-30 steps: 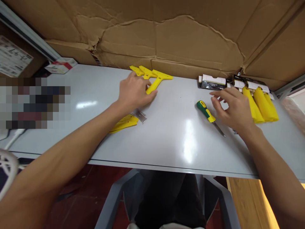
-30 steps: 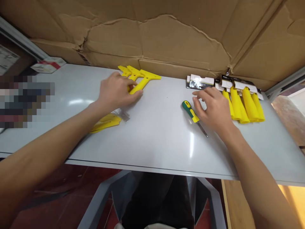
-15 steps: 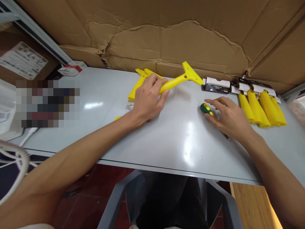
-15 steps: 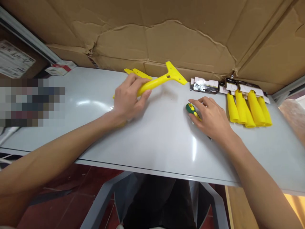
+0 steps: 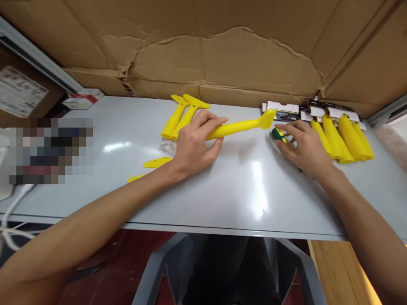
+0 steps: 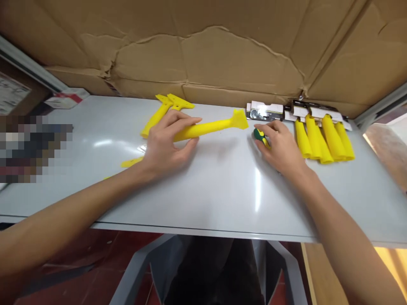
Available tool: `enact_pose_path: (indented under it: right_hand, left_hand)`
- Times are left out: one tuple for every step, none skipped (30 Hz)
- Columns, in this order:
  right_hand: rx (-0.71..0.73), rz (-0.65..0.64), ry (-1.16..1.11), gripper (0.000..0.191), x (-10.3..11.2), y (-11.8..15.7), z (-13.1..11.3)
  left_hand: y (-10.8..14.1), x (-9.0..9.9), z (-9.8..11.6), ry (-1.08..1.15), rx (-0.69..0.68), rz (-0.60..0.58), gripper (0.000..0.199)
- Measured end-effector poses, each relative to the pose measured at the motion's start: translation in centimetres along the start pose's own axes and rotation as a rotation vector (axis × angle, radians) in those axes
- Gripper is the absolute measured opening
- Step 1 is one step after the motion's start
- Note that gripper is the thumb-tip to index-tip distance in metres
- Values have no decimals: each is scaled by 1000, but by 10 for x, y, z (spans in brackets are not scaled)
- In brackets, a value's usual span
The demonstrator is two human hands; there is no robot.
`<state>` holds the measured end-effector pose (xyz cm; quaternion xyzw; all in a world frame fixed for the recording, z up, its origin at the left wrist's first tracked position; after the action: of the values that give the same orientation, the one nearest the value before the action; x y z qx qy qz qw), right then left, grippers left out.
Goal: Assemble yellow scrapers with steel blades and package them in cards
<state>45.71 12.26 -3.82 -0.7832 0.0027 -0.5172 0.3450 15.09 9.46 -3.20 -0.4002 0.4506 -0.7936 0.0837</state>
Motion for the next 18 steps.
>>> enact_pose_path:
  right_hand:
    - [46,22,-15,48,2,-1,-6]
    - [95,40,-42,52,5,-1,-13]
    - [141,56,-76,52,7,-2,-19]
    - [179,73,-111,48,10,-2,-24]
    - [212,95,-138,41,12,-3,-29]
    - [239,123,-154,34,15,-3,-32]
    - [263,154,-160,29,16,-3,-34]
    - [284,183,-159,25,18,-2,-36]
    - [302,203,-154,23,18,-1,-37]
    - [317,217,-147,22,18,0,-38]
    - [330,232,-139,21,18,1,-39]
    - [336,247,-130,19,18,2,-40]
    - [337,267,-120,17,19,3,-42]
    - [334,285,-106,16,19,5,-43]
    - [332,299,-87,14,20,5,-45]
    - [337,304,-61,13,21,6,-47]
    - [352,307,-26,13,22,6,-49]
    - [380,314,13,11,22,7,-52]
  left_hand:
    - [0,0,1,3,-5,17,37]
    - [0,1,1,3,-13,28,36]
    - [0,1,2,-3,-22,30,36]
    - [0,0,2,-15,-31,22,36]
    - [0,-1,2,-32,-41,5,36]
    - [1,-2,1,-50,-51,-20,37]
    - [2,-4,0,-65,-58,-52,38]
    - [2,-7,-1,-74,-64,-84,39]
    - [3,-9,-4,-78,-67,-113,41]
    - [3,-11,-6,-78,-66,-141,42]
    - [2,-12,-10,-78,-59,-163,42]
    - [1,-13,-14,-76,-48,-180,42]
    - [-2,-12,-19,-72,-33,-196,41]
    - [-7,-9,-24,-62,-12,-212,41]
    - [-12,-5,-31,-45,15,-230,39]
    - [-19,1,-38,-21,45,-255,36]
    - [-25,8,-46,4,76,-289,32]
    - [-32,15,-54,25,111,-339,28]
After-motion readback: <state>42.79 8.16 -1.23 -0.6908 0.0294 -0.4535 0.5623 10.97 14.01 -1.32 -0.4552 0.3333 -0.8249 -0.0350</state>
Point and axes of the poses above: each hand's wrist, its own y-axis away from the middle knuckle, its own x-axis out of the back of the hand, z = x × y, the point moved 4 cm from there along -y, towards the middle knuckle, and after that the axes turned 5 degrees about z, right-handed, at the moved point
